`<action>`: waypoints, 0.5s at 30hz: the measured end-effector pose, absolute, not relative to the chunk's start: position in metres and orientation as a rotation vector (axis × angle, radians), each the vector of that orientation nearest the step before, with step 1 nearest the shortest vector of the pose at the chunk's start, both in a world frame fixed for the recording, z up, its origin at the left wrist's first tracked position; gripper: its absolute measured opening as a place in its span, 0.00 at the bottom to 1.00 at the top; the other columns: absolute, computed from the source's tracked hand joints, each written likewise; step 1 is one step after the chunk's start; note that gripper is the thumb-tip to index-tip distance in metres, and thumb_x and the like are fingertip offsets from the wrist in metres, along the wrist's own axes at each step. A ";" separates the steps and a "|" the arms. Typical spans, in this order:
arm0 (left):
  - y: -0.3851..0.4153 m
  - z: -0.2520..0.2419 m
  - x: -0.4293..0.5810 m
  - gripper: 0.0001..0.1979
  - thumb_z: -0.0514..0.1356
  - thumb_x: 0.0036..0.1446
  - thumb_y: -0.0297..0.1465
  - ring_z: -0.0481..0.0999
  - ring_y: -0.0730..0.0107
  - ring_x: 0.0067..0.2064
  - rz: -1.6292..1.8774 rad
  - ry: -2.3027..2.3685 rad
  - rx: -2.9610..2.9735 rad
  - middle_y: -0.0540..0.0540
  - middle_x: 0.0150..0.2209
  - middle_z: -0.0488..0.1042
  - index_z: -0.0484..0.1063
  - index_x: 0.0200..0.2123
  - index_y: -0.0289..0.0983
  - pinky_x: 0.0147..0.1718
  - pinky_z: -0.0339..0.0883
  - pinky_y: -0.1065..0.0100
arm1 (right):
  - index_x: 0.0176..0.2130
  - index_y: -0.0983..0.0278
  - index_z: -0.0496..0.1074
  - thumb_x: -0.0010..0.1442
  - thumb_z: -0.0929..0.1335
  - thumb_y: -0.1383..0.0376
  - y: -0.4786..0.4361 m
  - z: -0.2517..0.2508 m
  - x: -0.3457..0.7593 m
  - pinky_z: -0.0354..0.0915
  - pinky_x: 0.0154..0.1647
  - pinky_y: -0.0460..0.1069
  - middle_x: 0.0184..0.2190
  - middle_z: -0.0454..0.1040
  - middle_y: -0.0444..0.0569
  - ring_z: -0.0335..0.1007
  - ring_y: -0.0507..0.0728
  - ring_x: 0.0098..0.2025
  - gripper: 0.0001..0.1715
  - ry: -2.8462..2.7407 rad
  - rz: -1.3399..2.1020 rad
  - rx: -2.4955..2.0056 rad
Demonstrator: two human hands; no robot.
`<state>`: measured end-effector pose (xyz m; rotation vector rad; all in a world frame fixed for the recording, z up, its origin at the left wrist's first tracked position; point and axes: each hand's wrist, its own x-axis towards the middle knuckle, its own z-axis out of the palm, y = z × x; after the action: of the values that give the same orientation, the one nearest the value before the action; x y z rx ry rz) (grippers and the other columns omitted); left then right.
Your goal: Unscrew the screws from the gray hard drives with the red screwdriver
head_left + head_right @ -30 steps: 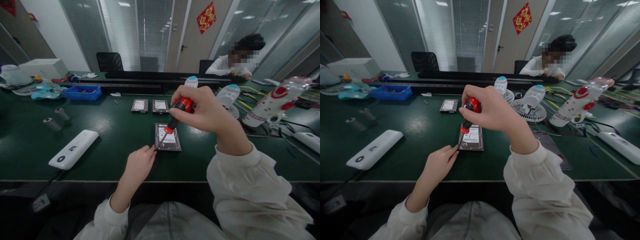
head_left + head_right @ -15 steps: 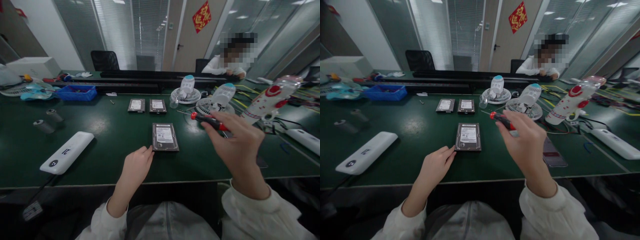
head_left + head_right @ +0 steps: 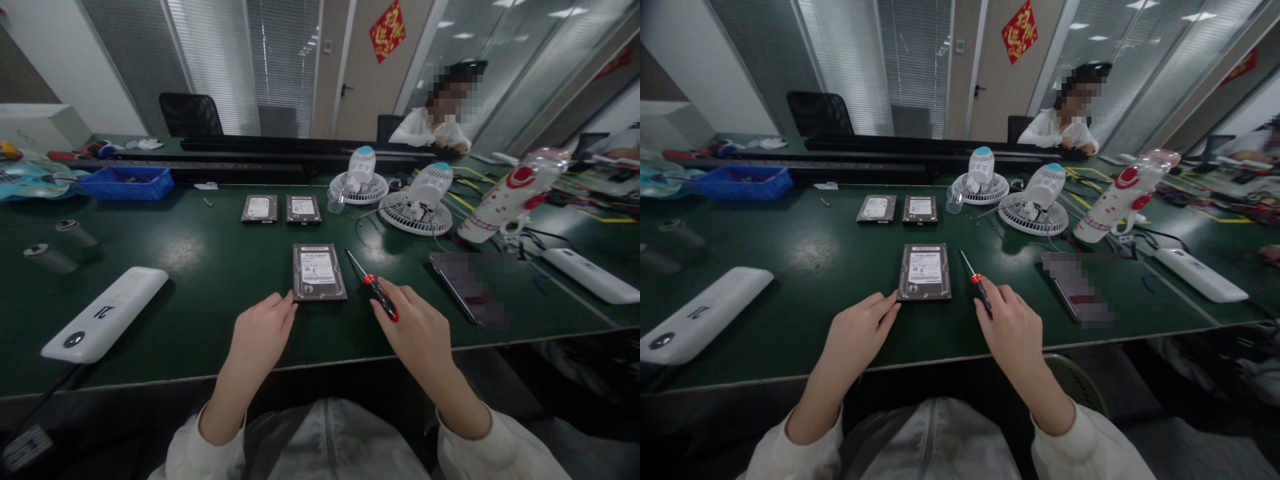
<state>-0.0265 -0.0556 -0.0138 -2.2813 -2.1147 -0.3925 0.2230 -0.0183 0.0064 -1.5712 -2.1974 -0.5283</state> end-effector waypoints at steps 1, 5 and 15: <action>-0.055 -0.014 -0.027 0.17 0.51 0.73 0.34 0.79 0.67 0.37 -0.391 -2.113 -2.283 0.47 0.38 0.77 0.75 0.57 0.40 0.31 0.64 0.69 | 0.53 0.64 0.75 0.66 0.67 0.61 -0.018 0.007 0.222 0.65 0.28 0.51 0.36 0.80 0.49 0.78 0.58 0.33 0.19 -2.214 -0.506 -1.593; -0.054 -0.014 -0.027 0.18 0.50 0.73 0.33 0.79 0.67 0.37 -0.396 -2.104 -2.290 0.47 0.38 0.77 0.75 0.57 0.39 0.31 0.65 0.69 | 0.50 0.63 0.77 0.67 0.65 0.60 -0.015 0.006 0.219 0.58 0.26 0.50 0.37 0.79 0.50 0.76 0.57 0.32 0.17 -2.228 -0.482 -1.681; -0.054 -0.013 -0.025 0.18 0.51 0.72 0.33 0.80 0.66 0.38 -0.366 -2.107 -2.286 0.46 0.38 0.78 0.75 0.58 0.38 0.32 0.67 0.69 | 0.40 0.63 0.76 0.67 0.64 0.60 -0.006 0.009 0.219 0.54 0.30 0.50 0.33 0.77 0.49 0.76 0.59 0.38 0.13 -2.265 -0.475 -1.808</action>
<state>-0.0253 -0.0541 -0.0127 -2.2863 -2.1069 -0.3663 0.2190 -0.0061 0.0088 -1.8078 -2.2650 -0.4748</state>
